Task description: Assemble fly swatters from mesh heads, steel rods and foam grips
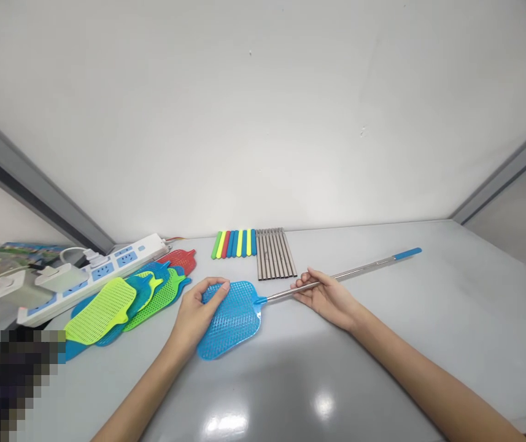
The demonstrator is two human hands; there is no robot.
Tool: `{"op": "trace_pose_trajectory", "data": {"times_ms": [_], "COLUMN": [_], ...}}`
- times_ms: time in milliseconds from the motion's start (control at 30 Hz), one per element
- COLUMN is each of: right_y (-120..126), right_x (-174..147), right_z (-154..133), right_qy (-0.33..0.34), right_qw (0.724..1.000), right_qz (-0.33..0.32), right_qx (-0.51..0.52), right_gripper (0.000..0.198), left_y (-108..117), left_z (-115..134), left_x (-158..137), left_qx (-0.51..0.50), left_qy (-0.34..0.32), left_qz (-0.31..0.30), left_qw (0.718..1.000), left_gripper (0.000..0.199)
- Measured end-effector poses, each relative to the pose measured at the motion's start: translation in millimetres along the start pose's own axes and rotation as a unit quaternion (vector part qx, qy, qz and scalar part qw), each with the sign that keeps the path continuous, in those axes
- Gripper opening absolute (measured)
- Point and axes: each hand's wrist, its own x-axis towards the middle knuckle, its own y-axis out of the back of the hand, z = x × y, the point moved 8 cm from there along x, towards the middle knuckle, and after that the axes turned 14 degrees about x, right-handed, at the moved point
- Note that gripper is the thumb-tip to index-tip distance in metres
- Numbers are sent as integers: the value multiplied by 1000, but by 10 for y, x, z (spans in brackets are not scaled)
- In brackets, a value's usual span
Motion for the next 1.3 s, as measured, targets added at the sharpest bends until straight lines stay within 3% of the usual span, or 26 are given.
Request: {"op": "trace_pose_trajectory", "data": {"times_ms": [233, 600, 833, 1300], "right_y": [60, 239, 249, 153], "right_x": [4, 18, 10, 10], "right_z": [-135, -413, -458, -452], "right_qy": [10, 82, 94, 105], "right_qw": [995, 992, 989, 990], "right_qz": [3, 61, 70, 0], "right_qx": [-98, -76, -85, -98], "right_gripper": [22, 20, 21, 22], "left_y": [121, 238, 269, 203], "left_z": [-114, -169, -147, -121], "left_x": [125, 166, 166, 178], "left_qx": [7, 26, 24, 35], "left_qy": [11, 18, 18, -22], "left_qz": [-10, 12, 20, 1], "left_qw": [1000, 999, 999, 999], "left_gripper": [37, 38, 36, 36]}}
